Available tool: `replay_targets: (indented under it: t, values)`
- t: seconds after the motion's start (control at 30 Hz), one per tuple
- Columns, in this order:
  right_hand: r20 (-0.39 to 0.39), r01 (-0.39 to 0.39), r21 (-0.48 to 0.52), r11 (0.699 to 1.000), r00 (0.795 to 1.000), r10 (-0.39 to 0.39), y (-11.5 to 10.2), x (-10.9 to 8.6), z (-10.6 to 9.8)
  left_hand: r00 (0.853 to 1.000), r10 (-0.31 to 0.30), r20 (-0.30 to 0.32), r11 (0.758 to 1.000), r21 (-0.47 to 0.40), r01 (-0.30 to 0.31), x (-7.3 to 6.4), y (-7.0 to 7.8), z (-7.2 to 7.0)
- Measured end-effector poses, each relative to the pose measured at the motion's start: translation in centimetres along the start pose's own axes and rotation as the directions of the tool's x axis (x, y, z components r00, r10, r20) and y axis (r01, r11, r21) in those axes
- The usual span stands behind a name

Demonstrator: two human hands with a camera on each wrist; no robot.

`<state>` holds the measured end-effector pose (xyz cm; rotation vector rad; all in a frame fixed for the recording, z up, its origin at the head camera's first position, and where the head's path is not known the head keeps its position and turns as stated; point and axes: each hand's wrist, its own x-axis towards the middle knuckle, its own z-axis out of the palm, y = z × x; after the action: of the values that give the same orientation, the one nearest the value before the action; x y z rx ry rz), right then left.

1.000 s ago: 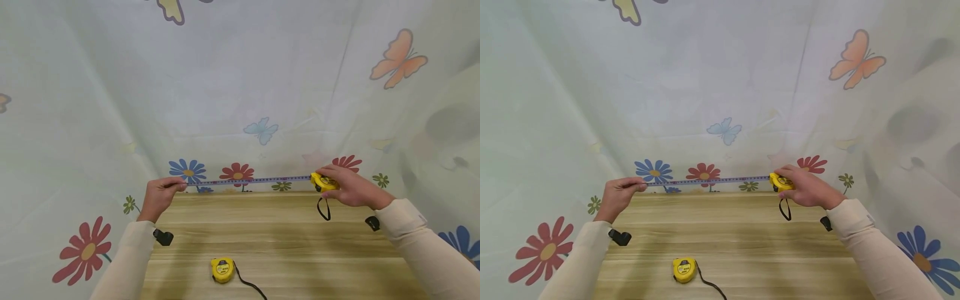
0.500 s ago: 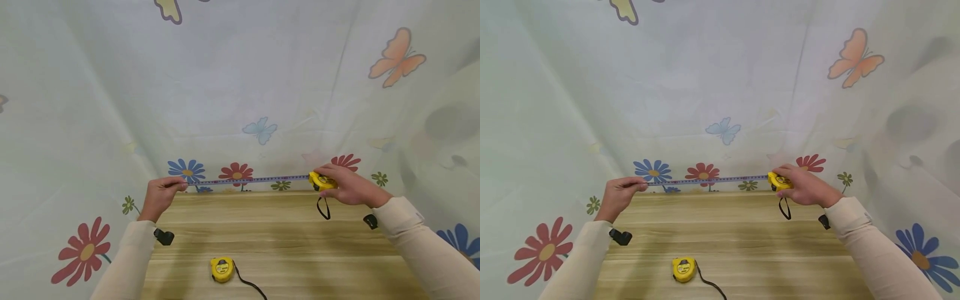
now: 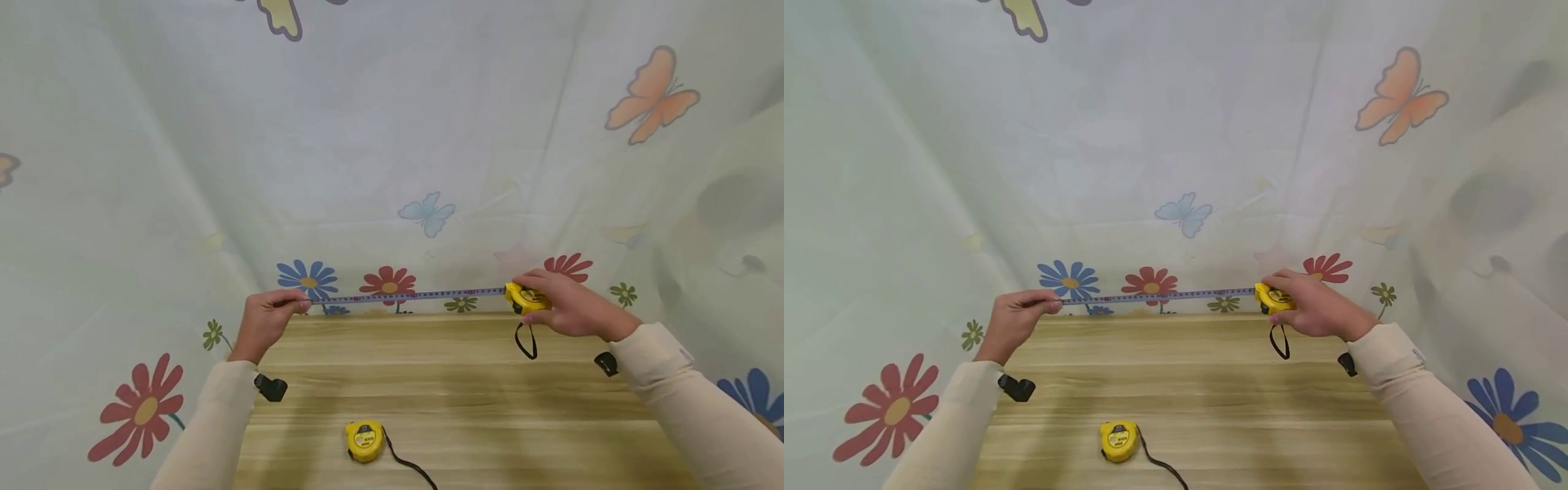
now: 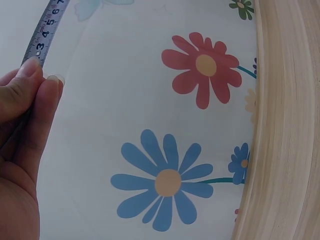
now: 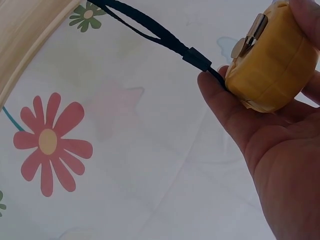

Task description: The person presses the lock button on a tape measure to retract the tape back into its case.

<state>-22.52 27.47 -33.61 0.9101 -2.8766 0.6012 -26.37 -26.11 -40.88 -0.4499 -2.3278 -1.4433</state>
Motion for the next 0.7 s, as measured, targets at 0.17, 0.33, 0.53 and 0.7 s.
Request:
replay_targets:
  t: [0.17,0.33,0.53,0.7]
  values:
    - [0.001,-0.003,0.002,1.000,1.000,0.003,0.01,0.04,-0.04,1.000,0.006,-0.005,1.000,0.015,-0.006,0.14,0.02,0.02]
    - [0.004,0.002,0.001,1.000,1.000,-0.002,-0.02,0.30,0.02,1.000,0.000,0.000,1.000,0.014,0.000,0.07,-0.05,0.02]
    - [-0.001,0.003,0.003,1.000,1.000,-0.003,-0.04,0.15,0.00,1.000,0.004,0.003,1.000,0.010,-0.004,0.21,0.05,0.14]
    - [0.000,0.007,0.006,1.000,1.000,-0.007,-0.14,0.40,-0.01,1.000,0.012,0.000,1.000,0.015,-0.012,0.24,0.02,0.12]
